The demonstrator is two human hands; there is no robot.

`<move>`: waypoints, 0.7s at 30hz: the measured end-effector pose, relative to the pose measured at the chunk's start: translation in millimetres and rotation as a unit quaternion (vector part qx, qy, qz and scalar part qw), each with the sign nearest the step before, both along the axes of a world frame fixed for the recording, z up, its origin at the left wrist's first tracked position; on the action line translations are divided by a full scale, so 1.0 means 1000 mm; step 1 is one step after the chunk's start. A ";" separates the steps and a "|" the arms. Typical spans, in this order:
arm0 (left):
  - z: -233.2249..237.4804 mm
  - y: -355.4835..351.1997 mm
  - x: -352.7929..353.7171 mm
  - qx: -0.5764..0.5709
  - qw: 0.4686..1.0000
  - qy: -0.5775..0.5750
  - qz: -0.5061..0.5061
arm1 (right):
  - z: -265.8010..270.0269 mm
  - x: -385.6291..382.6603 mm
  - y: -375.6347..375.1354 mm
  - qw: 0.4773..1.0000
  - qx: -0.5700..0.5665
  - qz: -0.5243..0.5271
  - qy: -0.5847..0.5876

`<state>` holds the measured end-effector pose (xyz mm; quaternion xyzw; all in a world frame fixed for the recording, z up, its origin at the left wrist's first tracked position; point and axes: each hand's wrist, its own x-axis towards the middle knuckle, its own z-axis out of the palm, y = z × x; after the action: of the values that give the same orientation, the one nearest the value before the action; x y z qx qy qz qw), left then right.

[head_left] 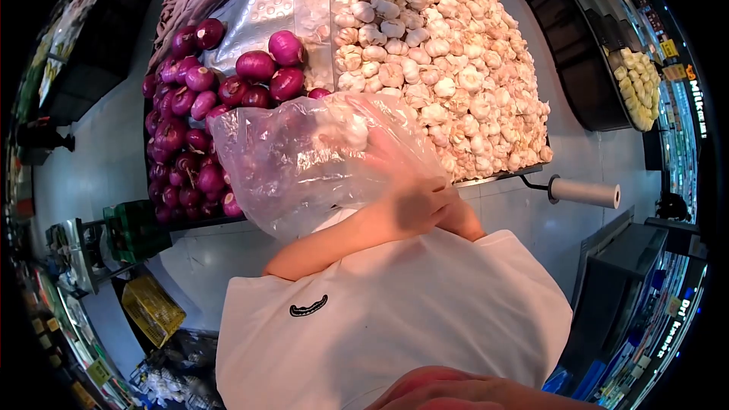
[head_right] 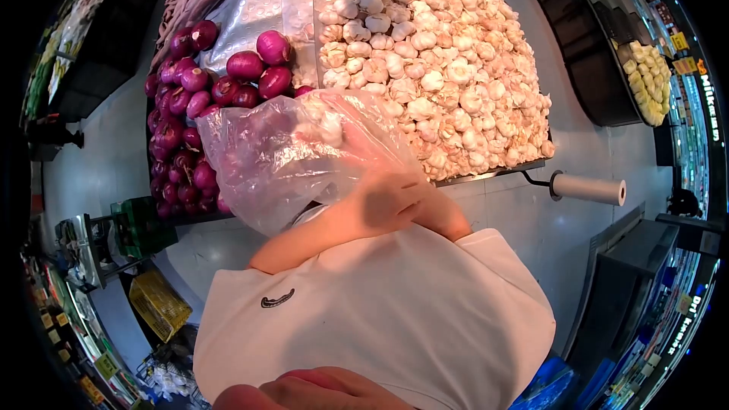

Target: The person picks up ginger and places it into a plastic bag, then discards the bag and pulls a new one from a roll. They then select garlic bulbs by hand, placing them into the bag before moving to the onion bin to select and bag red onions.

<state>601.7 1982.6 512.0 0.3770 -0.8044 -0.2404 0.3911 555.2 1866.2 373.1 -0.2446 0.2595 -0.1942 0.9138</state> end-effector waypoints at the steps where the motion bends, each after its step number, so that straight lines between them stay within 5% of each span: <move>1: 0.007 -0.002 0.007 -0.007 1.000 0.021 0.011 | 0.008 0.013 -0.003 0.997 -0.051 -0.048 0.019; 4: 0.026 -0.003 0.024 -0.034 0.992 0.063 0.102 | 0.035 0.050 -0.017 0.945 -0.279 -0.162 0.060; 8: 0.027 -0.007 0.050 -0.066 0.973 0.103 0.194 | 0.064 0.092 -0.051 0.773 -0.590 -0.223 0.068; 10: 0.025 -0.006 0.063 -0.034 0.951 0.126 0.281 | 0.063 0.110 -0.068 0.632 -0.748 -0.195 0.052; 11: 0.022 -0.007 0.069 -0.048 0.941 0.137 0.305 | 0.060 0.118 -0.081 0.384 -0.902 -0.161 0.116; 15: 0.014 0.002 0.093 -0.032 0.900 0.190 0.391 | 0.072 0.137 -0.068 0.455 -0.864 0.007 0.217; 17: 0.006 0.005 0.103 -0.034 0.877 0.226 0.423 | 0.052 0.141 -0.074 0.607 -0.732 -0.021 0.309; 21: 0.000 0.009 0.110 -0.012 0.842 0.299 0.449 | 0.055 0.122 -0.071 0.607 -0.725 0.058 0.320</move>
<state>711.8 1991.9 512.2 0.6022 -0.3940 -0.1301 0.6821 677.1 1795.4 428.1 -0.8881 0.2953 -0.1750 0.3057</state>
